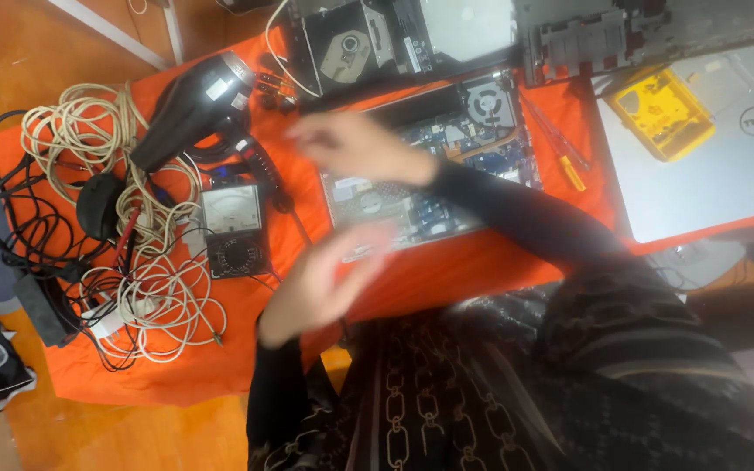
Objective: The recorder uses a hair dryer to heat parts of a laptop chassis, then uses a screwdriver to remove internal components like the motherboard and RAM sticks.
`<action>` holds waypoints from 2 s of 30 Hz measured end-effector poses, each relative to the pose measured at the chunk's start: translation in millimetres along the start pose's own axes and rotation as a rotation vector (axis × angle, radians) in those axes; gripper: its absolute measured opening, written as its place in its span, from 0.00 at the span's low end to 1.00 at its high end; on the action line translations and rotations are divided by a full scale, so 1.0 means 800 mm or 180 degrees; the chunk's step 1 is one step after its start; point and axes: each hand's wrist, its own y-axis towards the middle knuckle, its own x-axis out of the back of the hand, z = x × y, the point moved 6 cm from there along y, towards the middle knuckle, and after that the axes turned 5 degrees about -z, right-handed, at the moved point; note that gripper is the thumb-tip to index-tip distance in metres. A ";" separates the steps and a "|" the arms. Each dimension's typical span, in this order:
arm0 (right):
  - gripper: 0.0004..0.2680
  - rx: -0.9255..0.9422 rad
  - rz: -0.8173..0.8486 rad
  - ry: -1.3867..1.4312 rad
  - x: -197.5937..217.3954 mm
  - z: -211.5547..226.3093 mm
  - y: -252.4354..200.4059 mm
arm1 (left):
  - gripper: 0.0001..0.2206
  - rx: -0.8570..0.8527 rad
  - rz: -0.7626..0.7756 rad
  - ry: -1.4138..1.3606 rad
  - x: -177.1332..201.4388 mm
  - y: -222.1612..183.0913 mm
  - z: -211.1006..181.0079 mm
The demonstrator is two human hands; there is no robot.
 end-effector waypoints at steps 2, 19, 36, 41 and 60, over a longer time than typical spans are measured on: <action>0.12 0.0021 -0.0264 -0.0294 0.063 0.009 -0.035 | 0.13 -0.0097 -0.0658 0.0111 0.006 0.057 0.021; 0.08 -0.0003 -0.1258 -0.1721 0.201 -0.016 -0.146 | 0.11 0.0159 -0.2529 -0.0316 0.053 0.129 0.186; 0.08 0.0168 -0.1144 -0.1859 0.202 -0.004 -0.143 | 0.13 0.0228 -0.2400 0.0176 0.050 0.129 0.163; 0.08 0.0212 -0.1136 -0.1847 0.201 -0.003 -0.142 | 0.13 0.0158 -0.2430 0.0609 0.047 0.129 0.166; 0.06 0.0325 -0.1033 -0.1914 0.189 -0.005 -0.142 | 0.10 -0.0247 -0.2482 0.1053 0.045 0.129 0.143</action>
